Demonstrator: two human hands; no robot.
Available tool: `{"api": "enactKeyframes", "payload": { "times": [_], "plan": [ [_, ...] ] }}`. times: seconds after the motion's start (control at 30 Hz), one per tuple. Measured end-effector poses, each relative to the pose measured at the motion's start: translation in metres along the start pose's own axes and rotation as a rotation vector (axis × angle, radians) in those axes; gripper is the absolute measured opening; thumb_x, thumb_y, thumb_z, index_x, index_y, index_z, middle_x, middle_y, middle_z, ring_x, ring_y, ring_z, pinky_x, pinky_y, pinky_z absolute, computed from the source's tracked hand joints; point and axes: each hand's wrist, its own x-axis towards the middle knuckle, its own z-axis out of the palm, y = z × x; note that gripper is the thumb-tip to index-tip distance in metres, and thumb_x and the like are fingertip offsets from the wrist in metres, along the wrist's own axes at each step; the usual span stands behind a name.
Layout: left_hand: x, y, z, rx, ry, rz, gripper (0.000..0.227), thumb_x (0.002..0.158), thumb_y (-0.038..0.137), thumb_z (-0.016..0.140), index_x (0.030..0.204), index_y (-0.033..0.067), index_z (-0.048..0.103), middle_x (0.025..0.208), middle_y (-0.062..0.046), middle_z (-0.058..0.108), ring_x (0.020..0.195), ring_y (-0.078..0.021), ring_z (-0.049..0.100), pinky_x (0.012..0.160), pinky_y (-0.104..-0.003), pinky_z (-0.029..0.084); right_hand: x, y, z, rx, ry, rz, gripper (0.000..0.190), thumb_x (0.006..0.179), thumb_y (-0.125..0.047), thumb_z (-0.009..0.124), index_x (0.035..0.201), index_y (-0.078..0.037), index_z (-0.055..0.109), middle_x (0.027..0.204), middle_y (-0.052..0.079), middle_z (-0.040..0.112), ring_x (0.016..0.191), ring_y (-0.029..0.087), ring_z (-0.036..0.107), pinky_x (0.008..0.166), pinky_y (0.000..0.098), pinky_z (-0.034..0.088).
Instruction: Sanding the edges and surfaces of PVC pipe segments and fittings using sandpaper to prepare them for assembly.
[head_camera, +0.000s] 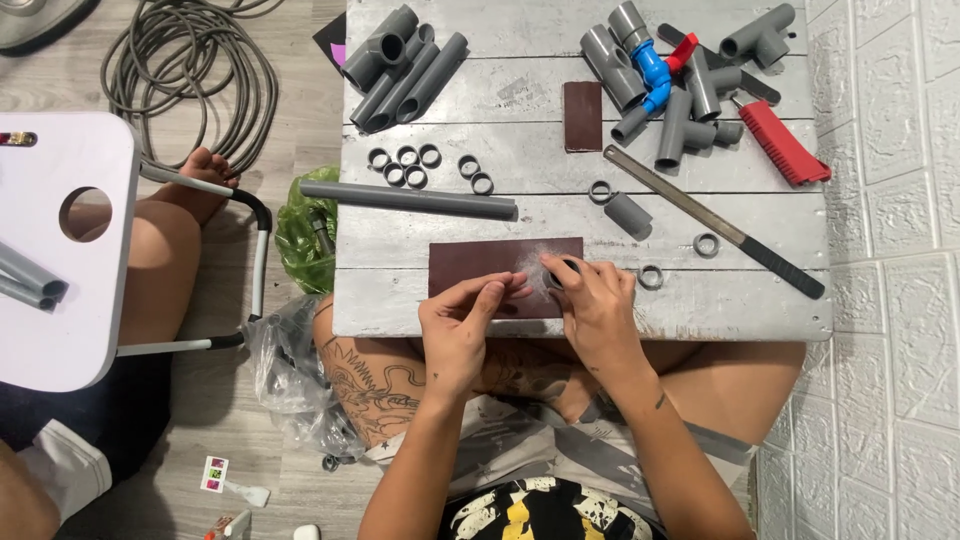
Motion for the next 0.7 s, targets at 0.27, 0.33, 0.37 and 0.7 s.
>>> {"api": "enactKeyframes", "payload": {
  "times": [0.27, 0.33, 0.37, 0.7],
  "plan": [
    [0.013, -0.028, -0.027, -0.375, 0.071, -0.073, 0.059, 0.111, 0.033, 0.036, 0.054, 0.0176, 0.037, 0.032, -0.002, 0.032, 0.022, -0.0079, 0.027, 0.025, -0.020, 0.021, -0.002, 0.002, 0.003, 0.009, 0.018, -0.003, 0.053, 0.095, -0.016, 0.071, 0.143, -0.031, 0.055, 0.118, -0.001, 0.067, 0.102, 0.020, 0.061, 0.092, 0.0377, 0.036],
    [0.016, -0.024, -0.026, -0.437, 0.101, -0.056, 0.061, 0.112, 0.037, 0.037, 0.054, 0.0172, 0.036, 0.034, 0.001, 0.030, 0.022, -0.0070, 0.027, 0.027, -0.018, 0.021, -0.002, 0.002, 0.002, -0.001, 0.019, -0.003, 0.052, 0.095, -0.016, 0.070, 0.143, -0.030, 0.055, 0.118, -0.002, 0.068, 0.101, 0.020, 0.061, 0.092, 0.0373, 0.036],
    [0.018, -0.012, -0.022, -0.150, 0.072, 0.046, 0.028, 0.110, 0.021, 0.038, 0.086, 0.0068, 0.042, 0.046, -0.002, 0.039, 0.039, -0.0105, 0.036, 0.042, -0.022, 0.032, -0.001, 0.002, 0.002, -0.002, 0.016, 0.000, 0.052, 0.095, -0.016, 0.070, 0.143, -0.031, 0.055, 0.118, -0.002, 0.068, 0.101, 0.020, 0.061, 0.092, 0.0378, 0.036],
    [-0.006, -0.037, -0.015, 1.301, -0.097, 0.434, 0.048, 0.094, 0.023, 0.060, 0.138, 0.0039, 0.058, 0.157, -0.021, 0.043, 0.153, -0.0414, 0.021, 0.122, -0.059, 0.000, 0.004, 0.000, -0.003, 0.002, 0.008, -0.012, 0.054, 0.094, -0.014, 0.072, 0.143, -0.029, 0.055, 0.114, -0.002, 0.069, 0.100, 0.020, 0.061, 0.091, 0.0384, 0.036]
  ]
}}
